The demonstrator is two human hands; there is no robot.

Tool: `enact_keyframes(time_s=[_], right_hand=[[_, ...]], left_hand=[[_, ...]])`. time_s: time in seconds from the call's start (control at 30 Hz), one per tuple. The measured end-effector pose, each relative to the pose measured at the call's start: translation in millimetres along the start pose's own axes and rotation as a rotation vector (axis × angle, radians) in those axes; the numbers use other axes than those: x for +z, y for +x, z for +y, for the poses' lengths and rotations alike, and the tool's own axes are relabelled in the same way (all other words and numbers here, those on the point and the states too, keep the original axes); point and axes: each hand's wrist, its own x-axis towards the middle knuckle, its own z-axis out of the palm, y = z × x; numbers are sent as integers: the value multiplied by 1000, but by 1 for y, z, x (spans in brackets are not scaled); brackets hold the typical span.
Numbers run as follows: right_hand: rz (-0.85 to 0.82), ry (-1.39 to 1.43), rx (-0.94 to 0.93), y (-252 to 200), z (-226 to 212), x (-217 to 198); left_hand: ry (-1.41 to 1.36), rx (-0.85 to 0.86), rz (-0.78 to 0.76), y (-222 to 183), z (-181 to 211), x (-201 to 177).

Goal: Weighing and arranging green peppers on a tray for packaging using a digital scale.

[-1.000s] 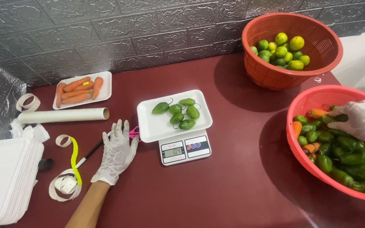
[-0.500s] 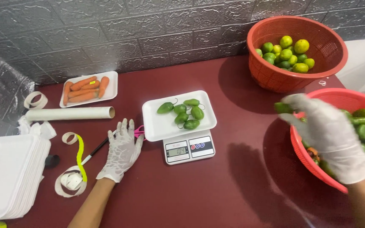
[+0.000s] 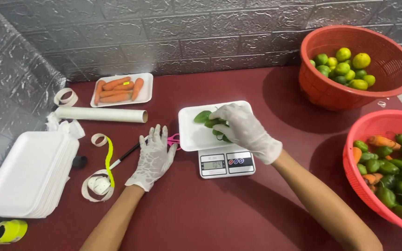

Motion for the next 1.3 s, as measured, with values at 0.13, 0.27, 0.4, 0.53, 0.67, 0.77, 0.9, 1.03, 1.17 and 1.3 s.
enact_keyframes(time_s=[0.13, 0.27, 0.4, 0.53, 0.67, 0.77, 0.9, 1.03, 1.17, 1.3], right_hand=[[-146, -41, 17, 23, -12, 29], [15, -66, -108, 25, 28, 86], [-51, -137, 15, 21, 10, 46], [34, -130, -64, 3, 23, 0], [4, -194, 41, -39, 26, -77], [-16, -242, 65, -77, 41, -125], [21, -76, 142, -139, 80, -172], [-192, -152, 828, -198, 170, -201], [-86, -110, 1136, -270, 268, -189], [-508, -494, 1012, -299, 304, -180]], left_hand=[[-37, -6, -36, 1, -3, 4], [-35, -3, -44, 0, -2, 3], [-26, 6, -20, 0, -2, 2], [-5, 20, -18, -1, -2, -4], [-26, 26, -15, -1, -1, -5], [122, 43, 93, -2, -1, -1], [218, 39, 155, -2, -1, 5], [208, 52, 152, -1, -1, 2], [308, 65, 165, -2, -2, 3], [302, 62, 170, -2, -1, 3]])
